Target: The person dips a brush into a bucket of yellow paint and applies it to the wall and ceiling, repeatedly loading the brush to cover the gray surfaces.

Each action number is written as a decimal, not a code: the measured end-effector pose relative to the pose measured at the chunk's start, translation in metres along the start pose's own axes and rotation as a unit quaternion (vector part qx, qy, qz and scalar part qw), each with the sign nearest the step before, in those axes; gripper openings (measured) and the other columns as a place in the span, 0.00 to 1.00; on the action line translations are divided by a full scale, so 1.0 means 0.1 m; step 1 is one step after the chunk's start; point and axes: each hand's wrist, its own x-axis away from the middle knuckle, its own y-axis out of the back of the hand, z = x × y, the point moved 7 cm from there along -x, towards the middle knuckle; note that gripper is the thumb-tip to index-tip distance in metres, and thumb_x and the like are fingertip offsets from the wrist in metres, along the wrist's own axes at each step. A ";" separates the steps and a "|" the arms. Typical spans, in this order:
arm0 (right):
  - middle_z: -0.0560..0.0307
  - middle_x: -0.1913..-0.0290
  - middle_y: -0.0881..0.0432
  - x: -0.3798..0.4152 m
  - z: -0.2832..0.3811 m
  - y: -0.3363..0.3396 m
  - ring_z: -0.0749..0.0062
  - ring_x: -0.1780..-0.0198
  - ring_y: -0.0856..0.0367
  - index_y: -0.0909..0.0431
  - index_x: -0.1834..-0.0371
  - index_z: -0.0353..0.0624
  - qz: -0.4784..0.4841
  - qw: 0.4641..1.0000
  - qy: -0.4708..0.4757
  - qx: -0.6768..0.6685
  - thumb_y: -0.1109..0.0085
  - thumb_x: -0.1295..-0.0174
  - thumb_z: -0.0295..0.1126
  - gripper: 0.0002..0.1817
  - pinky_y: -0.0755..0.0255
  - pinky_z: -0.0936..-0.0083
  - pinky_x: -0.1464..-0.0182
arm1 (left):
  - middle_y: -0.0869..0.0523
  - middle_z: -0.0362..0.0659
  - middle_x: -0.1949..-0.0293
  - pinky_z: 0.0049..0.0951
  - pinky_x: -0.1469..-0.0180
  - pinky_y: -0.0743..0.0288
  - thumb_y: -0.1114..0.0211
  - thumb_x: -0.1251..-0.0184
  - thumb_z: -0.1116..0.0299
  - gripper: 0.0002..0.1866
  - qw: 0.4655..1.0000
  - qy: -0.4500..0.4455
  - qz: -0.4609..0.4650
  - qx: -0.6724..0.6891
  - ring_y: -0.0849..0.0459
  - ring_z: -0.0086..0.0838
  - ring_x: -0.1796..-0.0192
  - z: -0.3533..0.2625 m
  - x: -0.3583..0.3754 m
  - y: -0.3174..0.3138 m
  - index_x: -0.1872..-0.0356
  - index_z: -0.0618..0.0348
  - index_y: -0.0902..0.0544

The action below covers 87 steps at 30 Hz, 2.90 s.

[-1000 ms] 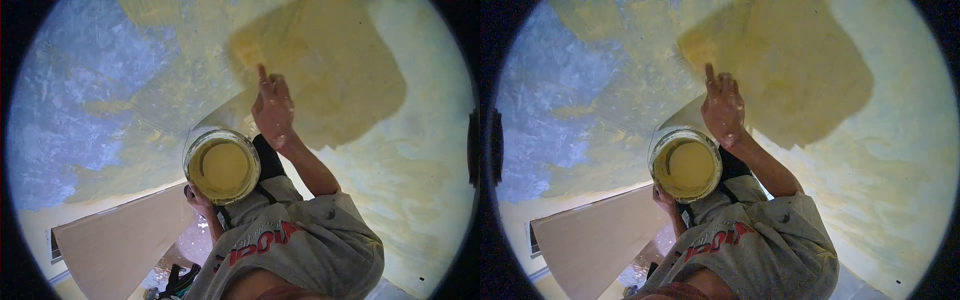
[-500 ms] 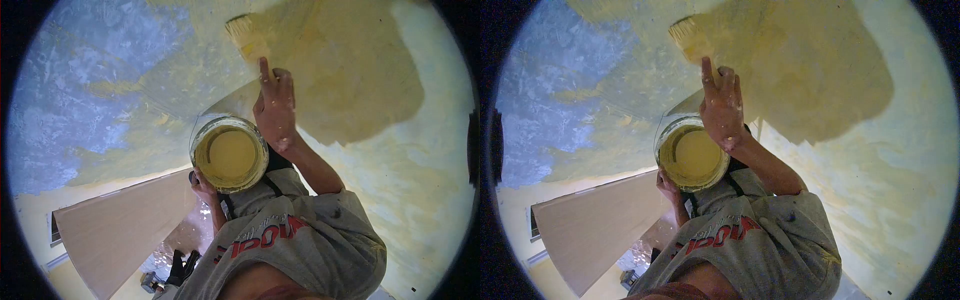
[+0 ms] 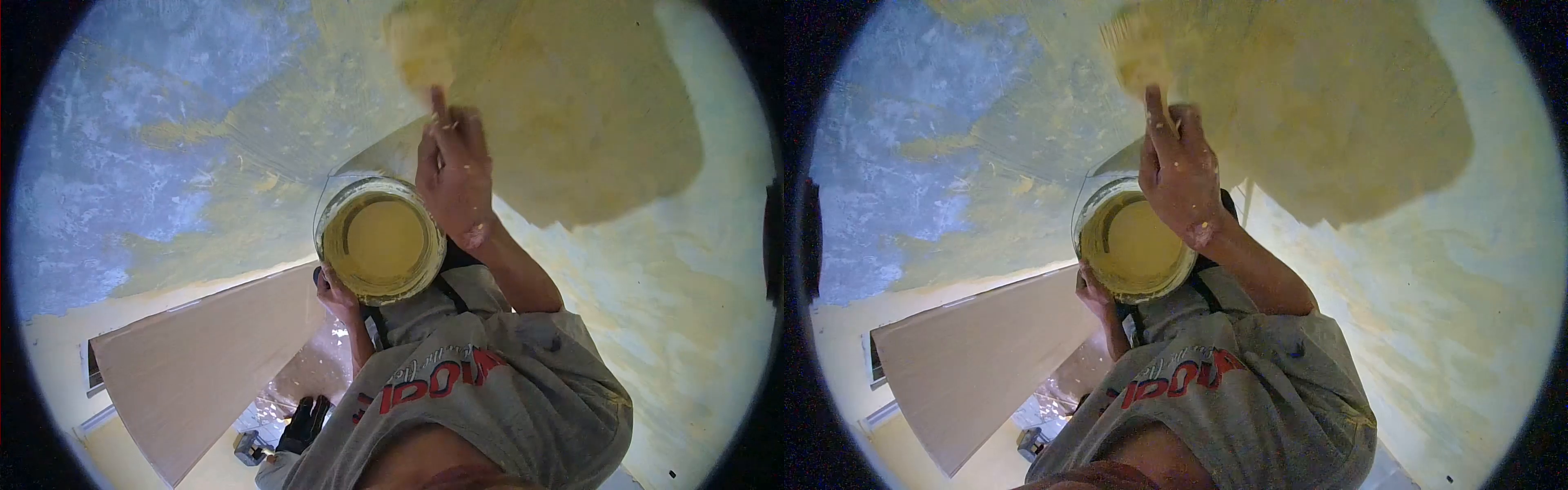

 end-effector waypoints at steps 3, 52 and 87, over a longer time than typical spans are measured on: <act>0.44 0.57 0.31 -0.17 0.08 0.12 0.55 0.64 0.23 0.42 0.29 0.42 -0.111 0.991 0.041 -0.055 0.44 0.41 0.24 0.35 0.23 0.62 0.66 | 0.17 0.42 0.73 0.27 0.68 0.31 0.50 0.26 0.53 0.25 1.000 -0.020 0.010 -0.015 0.26 0.22 0.71 -0.09 0.00 -0.01 0.64 0.69 0.17; 0.42 0.54 0.28 0.82 -0.82 -1.40 0.52 0.61 0.22 0.37 0.32 0.38 0.178 0.965 -0.114 0.155 0.49 0.38 0.28 0.29 0.20 0.64 0.55 | 0.20 0.41 0.76 0.28 0.68 0.32 0.51 0.26 0.52 0.26 1.000 -0.014 0.013 0.011 0.27 0.24 0.71 -0.17 0.03 -0.06 0.69 0.68 0.20; 0.45 0.59 0.27 0.33 0.66 -0.60 0.51 0.63 0.21 0.34 0.34 0.41 0.012 0.994 0.029 -0.105 0.45 0.42 0.22 0.29 0.24 0.61 0.63 | 0.20 0.42 0.75 0.29 0.68 0.32 0.46 0.28 0.51 0.26 0.999 0.027 0.002 0.021 0.28 0.24 0.71 -0.11 0.04 0.00 0.62 0.73 0.18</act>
